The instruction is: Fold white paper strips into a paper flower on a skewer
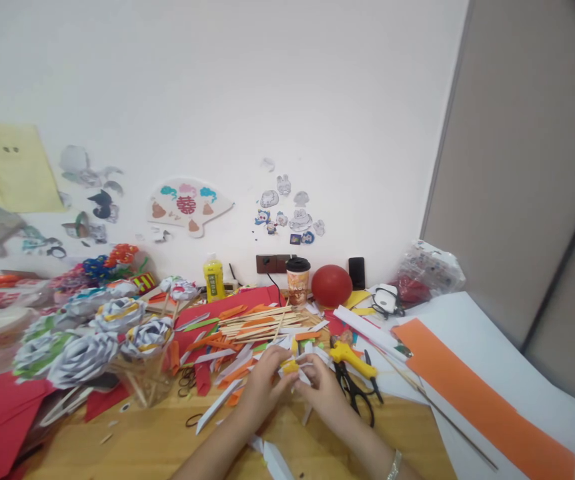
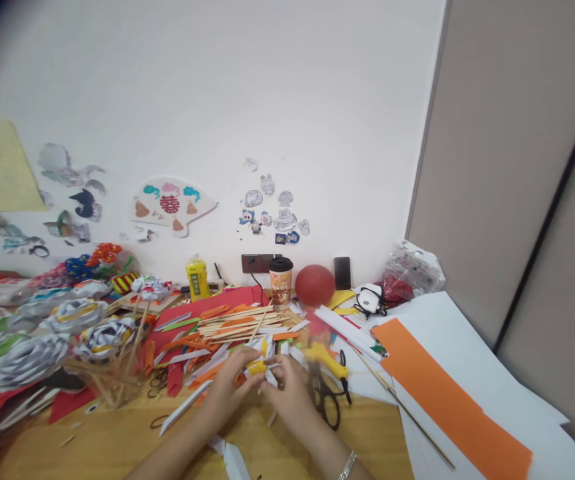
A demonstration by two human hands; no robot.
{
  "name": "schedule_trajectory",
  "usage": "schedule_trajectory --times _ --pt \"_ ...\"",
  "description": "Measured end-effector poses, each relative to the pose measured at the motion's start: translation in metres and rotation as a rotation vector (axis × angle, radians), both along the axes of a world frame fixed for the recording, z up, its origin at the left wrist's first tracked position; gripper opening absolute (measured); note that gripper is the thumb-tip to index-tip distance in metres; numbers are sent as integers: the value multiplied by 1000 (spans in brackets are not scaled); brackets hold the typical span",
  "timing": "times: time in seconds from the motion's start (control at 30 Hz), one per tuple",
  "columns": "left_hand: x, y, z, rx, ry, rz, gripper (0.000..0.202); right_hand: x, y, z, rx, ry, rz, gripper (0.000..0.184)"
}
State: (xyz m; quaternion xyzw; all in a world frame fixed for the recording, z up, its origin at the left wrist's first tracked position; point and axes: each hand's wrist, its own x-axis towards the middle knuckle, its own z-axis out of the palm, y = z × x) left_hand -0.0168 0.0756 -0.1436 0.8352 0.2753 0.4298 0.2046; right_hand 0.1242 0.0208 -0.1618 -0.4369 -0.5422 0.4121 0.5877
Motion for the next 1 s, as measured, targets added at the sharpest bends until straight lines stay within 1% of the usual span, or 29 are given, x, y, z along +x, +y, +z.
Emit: schedule_trajectory --times 0.07,0.17,0.23,0.37,0.47,0.6,0.67,0.83,0.9,1.0 --pt "0 -1 1 16 18 7 22 2 -1 4 38 -29 -24 22" --pt "0 -4 3 15 42 -6 27 6 -2 6 51 -18 -41 19" --pt "0 -6 3 7 58 -19 31 8 -1 5 50 -7 -50 23" --pt "0 -9 -3 -27 82 -29 40 12 3 0 59 -54 -130 29" --pt "0 -7 -7 -12 87 -46 36 13 5 -2 51 -69 -154 27" --pt "1 -4 -7 7 92 -62 34 14 7 -3 24 -104 -203 27" --pt "1 -4 -6 -4 95 -69 32 14 6 -2 14 -92 -180 28" --pt "1 -7 -1 -33 99 -97 25 10 2 4 -41 -39 -59 35" --pt "1 -7 0 -43 111 -97 23 9 2 4 -40 -38 -51 36" --pt "1 -8 0 -51 118 -96 22 11 4 1 -29 -47 -48 35"
